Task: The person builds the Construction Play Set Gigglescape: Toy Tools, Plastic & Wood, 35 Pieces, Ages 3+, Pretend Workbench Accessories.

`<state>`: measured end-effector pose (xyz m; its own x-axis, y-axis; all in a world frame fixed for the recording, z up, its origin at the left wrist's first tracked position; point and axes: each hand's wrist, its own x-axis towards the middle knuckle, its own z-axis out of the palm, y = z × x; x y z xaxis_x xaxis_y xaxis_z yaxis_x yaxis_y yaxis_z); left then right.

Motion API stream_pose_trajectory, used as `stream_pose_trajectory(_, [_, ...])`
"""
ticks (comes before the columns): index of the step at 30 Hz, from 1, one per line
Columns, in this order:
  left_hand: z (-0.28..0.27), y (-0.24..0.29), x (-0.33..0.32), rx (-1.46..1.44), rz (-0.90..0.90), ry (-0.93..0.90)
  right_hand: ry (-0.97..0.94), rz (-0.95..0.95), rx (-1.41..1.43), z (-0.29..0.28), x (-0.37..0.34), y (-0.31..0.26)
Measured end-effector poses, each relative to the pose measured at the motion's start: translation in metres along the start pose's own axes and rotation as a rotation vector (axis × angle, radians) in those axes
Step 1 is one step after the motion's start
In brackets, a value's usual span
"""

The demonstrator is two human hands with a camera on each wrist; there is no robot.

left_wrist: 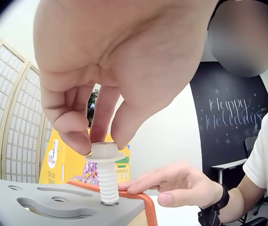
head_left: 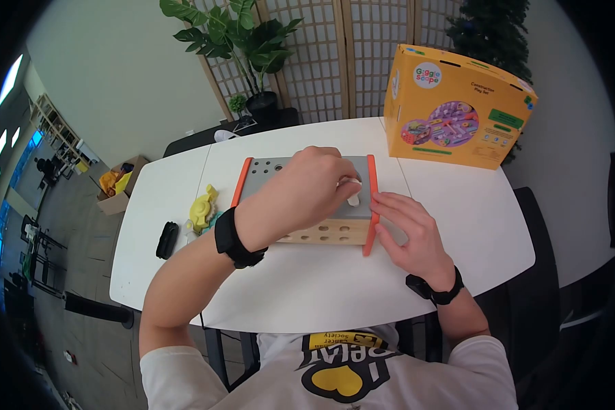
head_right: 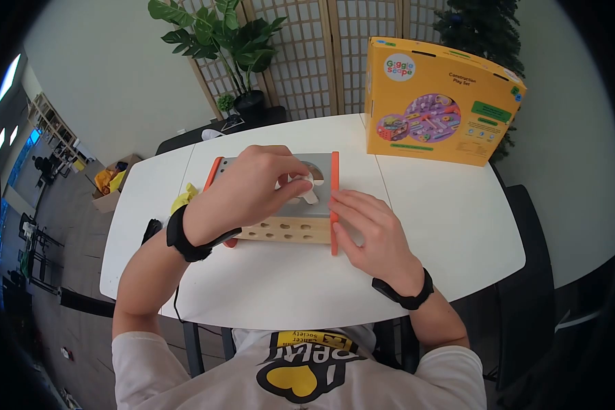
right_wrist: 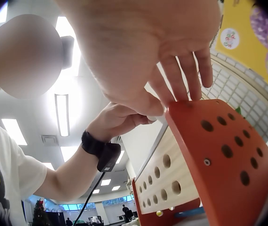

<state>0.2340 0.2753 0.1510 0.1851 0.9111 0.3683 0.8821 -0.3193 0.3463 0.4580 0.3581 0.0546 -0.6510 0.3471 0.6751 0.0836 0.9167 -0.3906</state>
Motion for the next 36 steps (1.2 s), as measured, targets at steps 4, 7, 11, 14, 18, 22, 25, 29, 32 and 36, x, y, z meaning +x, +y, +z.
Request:
stream_pose_trajectory(4, [0.002,0.002,0.006,0.064,0.008,-0.053,0.0,0.001,0.011,0.0,0.0,0.0])
stream_pose_trajectory(7, [0.003,0.002,0.01,0.086,0.032,-0.068,0.002,0.004,0.023,0.0,-0.001,0.002])
stream_pose_trajectory(11, [0.0,-0.002,0.014,0.061,0.108,-0.1,0.002,0.001,0.027,-0.001,0.0,0.002])
stream_pose_trajectory(14, [0.002,-0.008,0.017,-0.035,0.216,-0.099,0.002,0.001,0.025,0.0,0.0,0.002])
stream_pose_trajectory(18, [-0.006,-0.001,0.02,-0.018,0.133,-0.236,0.001,-0.005,0.026,-0.001,0.001,0.002])
stream_pose_trajectory(22, [-0.003,0.0,0.02,-0.097,0.174,-0.117,0.004,-0.012,0.019,-0.002,0.002,0.002])
stream_pose_trajectory(25, [0.005,-0.005,0.018,-0.003,0.24,0.124,0.009,-0.012,0.006,-0.001,0.003,0.001])
stream_pose_trajectory(29, [-0.004,0.003,0.016,0.249,0.095,-0.053,-0.009,-0.003,-0.017,-0.003,0.006,0.002])
stream_pose_trajectory(32, [-0.002,-0.001,0.017,0.18,0.073,-0.195,-0.028,0.008,-0.022,-0.006,0.007,0.0])
stream_pose_trajectory(36, [-0.003,-0.011,0.018,0.012,0.245,-0.187,-0.039,0.017,-0.013,-0.007,0.008,0.0])
